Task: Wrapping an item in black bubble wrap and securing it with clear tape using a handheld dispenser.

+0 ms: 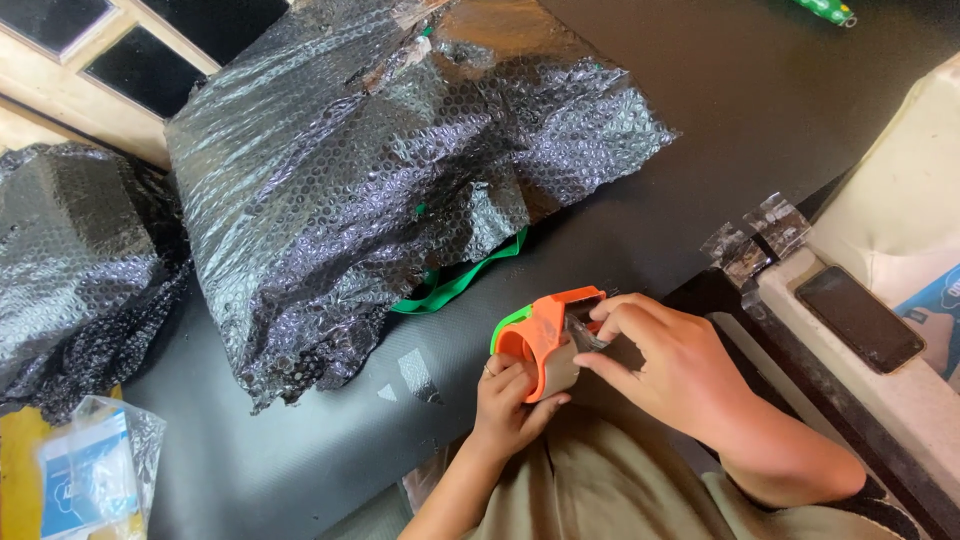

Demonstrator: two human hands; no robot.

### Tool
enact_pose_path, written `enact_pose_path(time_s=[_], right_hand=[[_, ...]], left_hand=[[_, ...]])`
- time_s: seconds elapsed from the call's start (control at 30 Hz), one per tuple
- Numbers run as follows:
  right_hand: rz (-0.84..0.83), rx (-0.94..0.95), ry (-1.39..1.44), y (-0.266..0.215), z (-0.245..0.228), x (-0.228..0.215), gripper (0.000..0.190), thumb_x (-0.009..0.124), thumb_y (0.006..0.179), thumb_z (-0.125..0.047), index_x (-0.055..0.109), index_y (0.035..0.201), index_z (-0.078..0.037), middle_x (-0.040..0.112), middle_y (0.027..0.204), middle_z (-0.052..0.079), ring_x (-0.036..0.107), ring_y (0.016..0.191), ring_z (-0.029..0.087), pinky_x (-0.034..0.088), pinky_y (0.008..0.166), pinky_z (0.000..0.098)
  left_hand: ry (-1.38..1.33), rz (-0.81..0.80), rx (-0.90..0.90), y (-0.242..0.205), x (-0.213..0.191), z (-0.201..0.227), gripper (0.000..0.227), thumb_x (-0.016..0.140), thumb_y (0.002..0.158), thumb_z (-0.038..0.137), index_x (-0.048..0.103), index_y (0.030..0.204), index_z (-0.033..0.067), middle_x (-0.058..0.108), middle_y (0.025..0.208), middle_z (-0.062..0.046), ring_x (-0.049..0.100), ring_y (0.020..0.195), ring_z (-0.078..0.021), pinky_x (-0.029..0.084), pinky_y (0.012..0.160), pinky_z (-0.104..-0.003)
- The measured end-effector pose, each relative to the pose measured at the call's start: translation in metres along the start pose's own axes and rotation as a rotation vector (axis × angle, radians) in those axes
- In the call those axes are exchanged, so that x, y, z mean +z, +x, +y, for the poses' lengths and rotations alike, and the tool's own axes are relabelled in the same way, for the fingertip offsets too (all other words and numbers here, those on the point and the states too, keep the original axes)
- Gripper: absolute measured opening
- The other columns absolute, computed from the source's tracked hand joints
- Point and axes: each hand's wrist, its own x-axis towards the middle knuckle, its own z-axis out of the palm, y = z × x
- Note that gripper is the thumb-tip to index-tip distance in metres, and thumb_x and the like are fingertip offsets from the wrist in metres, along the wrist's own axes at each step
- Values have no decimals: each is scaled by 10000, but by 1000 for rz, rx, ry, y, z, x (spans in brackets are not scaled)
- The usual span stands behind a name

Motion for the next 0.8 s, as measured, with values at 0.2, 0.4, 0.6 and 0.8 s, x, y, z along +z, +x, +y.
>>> enact_pose_path(time_s=[0.2,0.4,0.6,0.8], right_hand=[[-41,-6,-1,-2,-1,-2,209,736,919,-274,604,819,-147,689,1014,-57,717,829,110,519,574,302],[-196,47,188,0,-3,-12,274,748,905,-268,549,760,-148,697,994,-43,719,813,128,497,629,289],[-182,-10,217,1,-2,-11,397,885,786,-351,550,770,-138,735,880,-47,750,873,134,540,709,281],[27,-93,181,10,-3,1,323,851,836,-245,573,725,-123,635,690,-46,667,698,137,499,657,281]], left_hand=[[52,13,27,5,-1,8,467,743,919,394,434,759,83,459,699,-20,420,683,-235,401,722,-311],[15,16,-12,7,-3,9,459,750,911,343,412,732,90,399,666,-12,402,673,-235,359,709,-315],[-23,14,-37,6,-6,6,443,760,908,310,419,726,94,381,664,0,404,697,-227,357,714,-311],[6,21,-1,4,-3,1,428,772,887,299,437,709,101,385,649,-2,364,667,-226,358,708,-303]])
